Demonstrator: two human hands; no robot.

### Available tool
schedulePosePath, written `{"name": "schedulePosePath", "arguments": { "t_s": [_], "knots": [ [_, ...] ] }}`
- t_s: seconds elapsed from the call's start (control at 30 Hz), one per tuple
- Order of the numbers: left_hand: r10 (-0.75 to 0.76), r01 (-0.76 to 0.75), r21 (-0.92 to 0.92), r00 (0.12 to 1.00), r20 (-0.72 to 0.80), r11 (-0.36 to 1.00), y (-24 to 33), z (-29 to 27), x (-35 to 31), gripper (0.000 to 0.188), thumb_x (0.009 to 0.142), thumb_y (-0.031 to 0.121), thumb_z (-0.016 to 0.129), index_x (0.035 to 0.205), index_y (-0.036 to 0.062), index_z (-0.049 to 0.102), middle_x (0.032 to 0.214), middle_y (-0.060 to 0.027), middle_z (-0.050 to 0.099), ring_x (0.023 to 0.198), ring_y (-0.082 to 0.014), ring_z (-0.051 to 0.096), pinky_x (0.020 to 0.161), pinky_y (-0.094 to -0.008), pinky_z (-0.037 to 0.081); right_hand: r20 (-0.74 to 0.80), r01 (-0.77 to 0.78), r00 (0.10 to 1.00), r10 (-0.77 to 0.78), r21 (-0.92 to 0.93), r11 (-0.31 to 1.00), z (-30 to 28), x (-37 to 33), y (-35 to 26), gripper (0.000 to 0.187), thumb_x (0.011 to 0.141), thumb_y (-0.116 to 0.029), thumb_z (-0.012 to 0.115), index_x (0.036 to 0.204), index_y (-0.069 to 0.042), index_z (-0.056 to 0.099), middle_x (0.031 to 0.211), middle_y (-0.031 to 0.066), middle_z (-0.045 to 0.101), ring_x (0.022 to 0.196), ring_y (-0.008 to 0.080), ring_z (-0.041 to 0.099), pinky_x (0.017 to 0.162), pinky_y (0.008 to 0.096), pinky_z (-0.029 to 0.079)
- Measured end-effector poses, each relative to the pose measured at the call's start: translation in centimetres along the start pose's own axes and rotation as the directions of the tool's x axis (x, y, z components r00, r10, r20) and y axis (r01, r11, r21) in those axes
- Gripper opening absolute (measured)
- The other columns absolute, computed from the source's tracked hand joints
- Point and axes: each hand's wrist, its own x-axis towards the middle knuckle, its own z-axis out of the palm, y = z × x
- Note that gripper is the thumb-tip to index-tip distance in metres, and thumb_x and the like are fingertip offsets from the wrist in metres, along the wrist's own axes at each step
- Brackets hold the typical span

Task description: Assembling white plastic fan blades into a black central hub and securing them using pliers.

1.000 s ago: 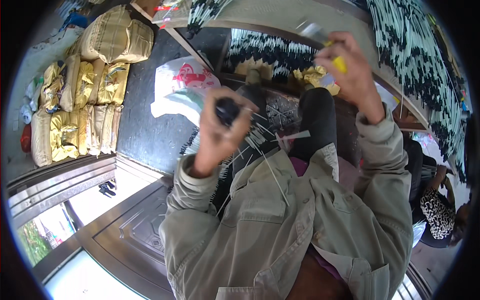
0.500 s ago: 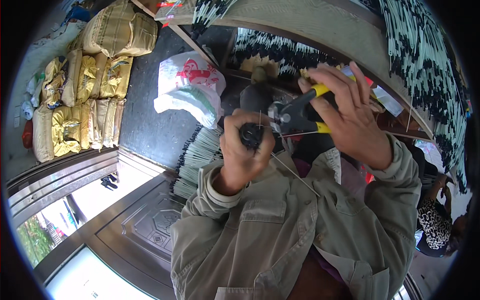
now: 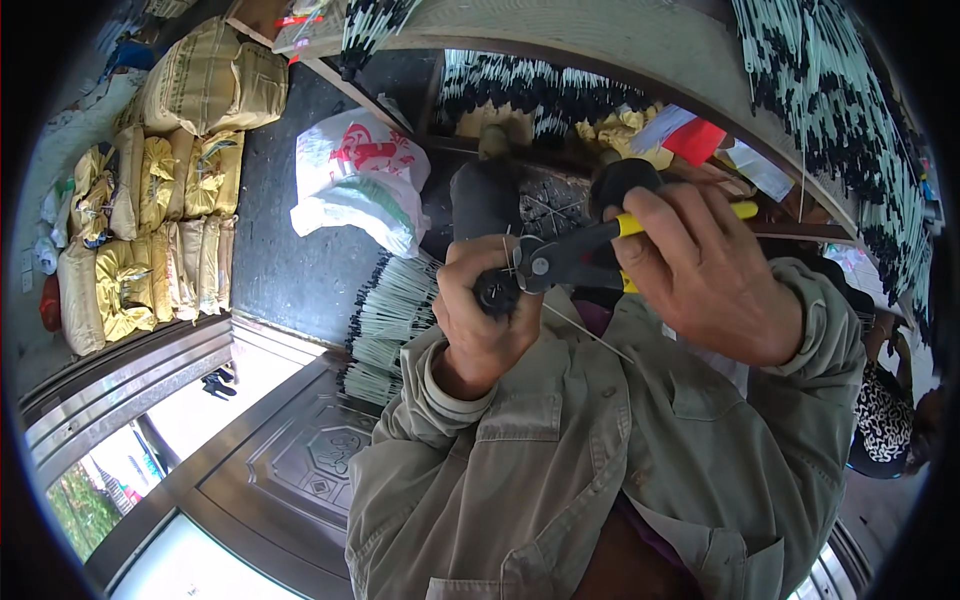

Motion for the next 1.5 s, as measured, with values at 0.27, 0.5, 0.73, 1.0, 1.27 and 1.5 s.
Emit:
{"name": "schedulePosePath", "arguments": {
  "t_s": [0.27,0.5,0.73,1.0,1.27,1.5],
  "knots": [
    [-0.036,0.034,-0.047,0.999,-0.037,0.998,-0.5,0.4,-0.3,0.035,0.067,-0.004,0.066,0.093,0.0009,0.042,0.082,-0.0138,0.061,0.069,-0.0234,0.059,0.063,-0.0285,0.047,-0.056,-0.245,0.958,0.28,0.341,0.908,4.8,-2.5,-4.8,0.017,0.075,-0.005,0.059,0.089,0.002,0.055,0.101,0.0161,0.047,0.084,0.03,0.05,0.069,0.0391,0.042],
    [-0.048,0.054,-0.093,0.997,0.067,0.994,-0.2,-0.4,0.6,0.037,0.064,-0.006,0.064,0.093,0.001,0.042,0.081,-0.014,0.06,0.068,-0.0234,0.058,0.061,-0.0282,0.046,-0.4,-0.11,0.911,0.101,0.001,0.994,5.1,-0.5,-0.3,0.016,0.081,-0.012,0.059,0.095,-0.007,0.054,0.116,0.0073,0.047,0.102,0.0226,0.051,0.088,0.0426,0.036],
    [-0.07,0.088,-0.104,0.984,0.166,0.991,-0.5,-0.7,1.1,0.036,0.065,-0.007,0.059,0.094,0.0008,0.042,0.077,-0.0143,0.057,0.058,-0.0225,0.057,0.054,-0.028,0.044,-0.624,-0.025,0.691,-0.365,-0.525,0.851,6.5,4.4,4.7,0.032,0.077,-0.035,0.063,0.101,-0.018,0.052,0.11,-0.0094,0.042,0.106,0.0068,0.043,0.1,0.0425,0.027],
    [-0.054,0.061,-0.083,0.994,0.093,0.995,-1.1,-1.2,1.2,0.034,0.068,-0.007,0.059,0.096,0.0007,0.042,0.073,-0.0124,0.055,0.056,-0.0225,0.056,0.052,-0.0279,0.043,-0.678,-0.159,0.722,-0.139,-0.357,0.92,9.5,3.9,2.1,0.03,0.074,-0.023,0.071,0.097,-0.016,0.052,0.102,-0.0033,0.041,0.095,0.0084,0.047,0.098,0.0398,0.027],
    [-0.137,0.142,-0.025,0.982,0.13,0.99,-0.2,-2.3,1.3,0.043,0.067,-0.007,0.058,0.107,-0.0004,0.042,0.078,-0.0126,0.057,0.062,-0.0224,0.06,0.058,-0.0278,0.045,-0.536,0.113,0.818,-0.209,-0.206,0.972,6.9,2.7,2.9,0.014,0.073,-0.012,0.069,0.084,-0.012,0.06,0.103,0.0013,0.044,0.089,0.0177,0.049,0.072,0.0317,0.041],
    [-0.003,0.066,-0.166,0.935,0.354,0.984,-1.1,-2.9,1.6,0.049,0.063,-0.009,0.058,0.11,-0.0002,0.048,0.082,-0.0111,0.06,0.07,-0.0206,0.062,0.062,-0.0273,0.047,0.505,-0.01,0.752,-0.423,0.651,0.759,-0.4,2.1,5.7,0.038,0.077,-0.036,0.065,0.085,-0.003,0.049,0.102,0.0135,0.056,0.082,0.0246,0.06,0.064,0.0322,0.05]
  ]
}}
